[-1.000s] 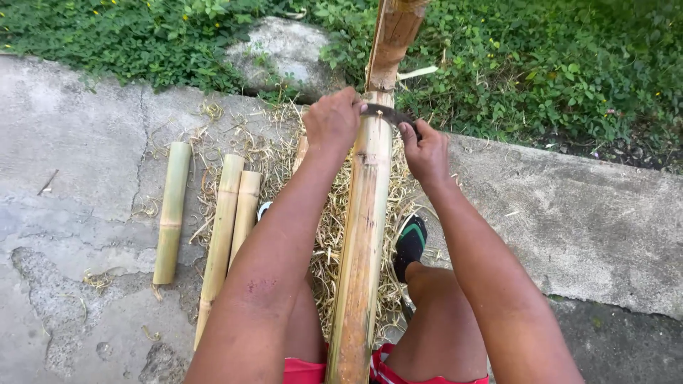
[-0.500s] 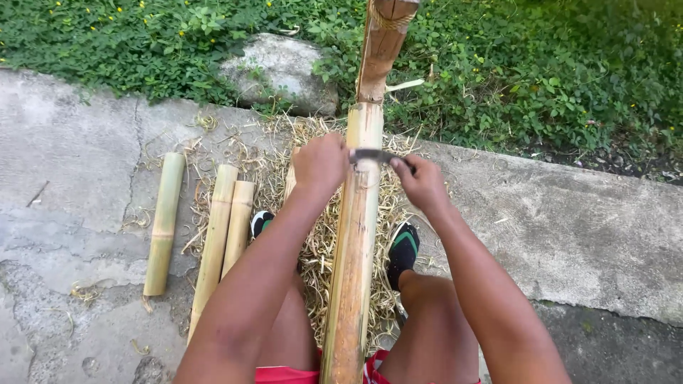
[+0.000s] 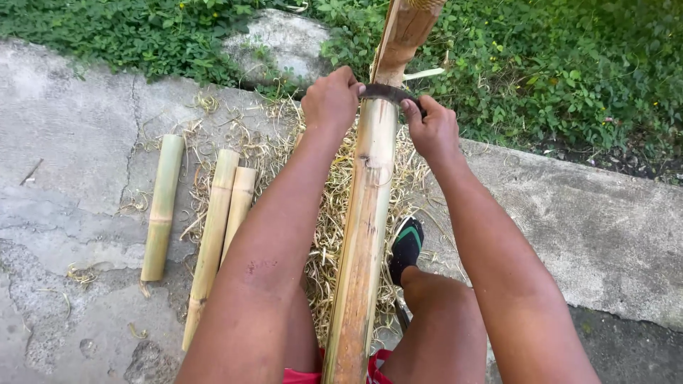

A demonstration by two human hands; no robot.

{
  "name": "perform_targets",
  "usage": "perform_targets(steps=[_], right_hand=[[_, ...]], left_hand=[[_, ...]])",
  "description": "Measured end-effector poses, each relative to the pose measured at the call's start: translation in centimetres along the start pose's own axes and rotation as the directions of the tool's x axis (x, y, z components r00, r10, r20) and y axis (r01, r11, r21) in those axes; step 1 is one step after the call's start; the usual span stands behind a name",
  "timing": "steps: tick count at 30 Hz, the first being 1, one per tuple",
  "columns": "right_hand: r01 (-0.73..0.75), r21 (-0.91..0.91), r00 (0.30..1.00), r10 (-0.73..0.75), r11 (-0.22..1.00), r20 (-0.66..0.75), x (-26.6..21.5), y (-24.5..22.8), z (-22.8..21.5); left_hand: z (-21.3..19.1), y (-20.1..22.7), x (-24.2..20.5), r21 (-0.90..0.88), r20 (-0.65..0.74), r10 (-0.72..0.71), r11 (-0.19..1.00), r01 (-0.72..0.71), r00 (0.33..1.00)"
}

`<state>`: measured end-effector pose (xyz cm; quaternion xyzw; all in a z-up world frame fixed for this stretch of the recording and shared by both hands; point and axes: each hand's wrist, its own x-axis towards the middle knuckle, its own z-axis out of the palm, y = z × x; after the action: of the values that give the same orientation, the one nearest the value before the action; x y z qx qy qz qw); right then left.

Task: Stripping outer layers and nodes from a bamboo pole using a curved blade.

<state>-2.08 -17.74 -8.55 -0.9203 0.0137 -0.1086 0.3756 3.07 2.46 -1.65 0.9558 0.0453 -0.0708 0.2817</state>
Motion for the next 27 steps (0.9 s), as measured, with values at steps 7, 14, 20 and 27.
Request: perform_targets(steps=[7, 14, 20, 27], right_hand=[[-0.142, 0.021, 0.983, 0.138, 0.990, 0.122, -3.5, -2.1, -0.8], [-0.247, -0.072, 0.917, 0.257, 0.966, 0.304, -8.5, -4.7, -3.9], [-0.260, 0.068, 0.903, 0.218, 0.963, 0.370, -11.7, -7.6, -7.0], [-0.353, 0.203, 0.839, 0.213, 0.913, 0.500, -8.5, -1.7, -4.8]], left_hand=[[1.0, -2.2, -1.7, 0.119, -0.025, 0.092, 0.989, -0.088, 0.995], [-0.6, -3.9, -7.9, 0.218, 0.227, 0.023, 0.973, -0.074, 0.974], [-2.5, -4.6, -12.9, 0.046, -0.027, 0.296, 0.955, -0.294, 0.955], [-3.4, -1.8, -11.6, 0.297, -0.471, 0.611, 0.789, -0.538, 0.637]])
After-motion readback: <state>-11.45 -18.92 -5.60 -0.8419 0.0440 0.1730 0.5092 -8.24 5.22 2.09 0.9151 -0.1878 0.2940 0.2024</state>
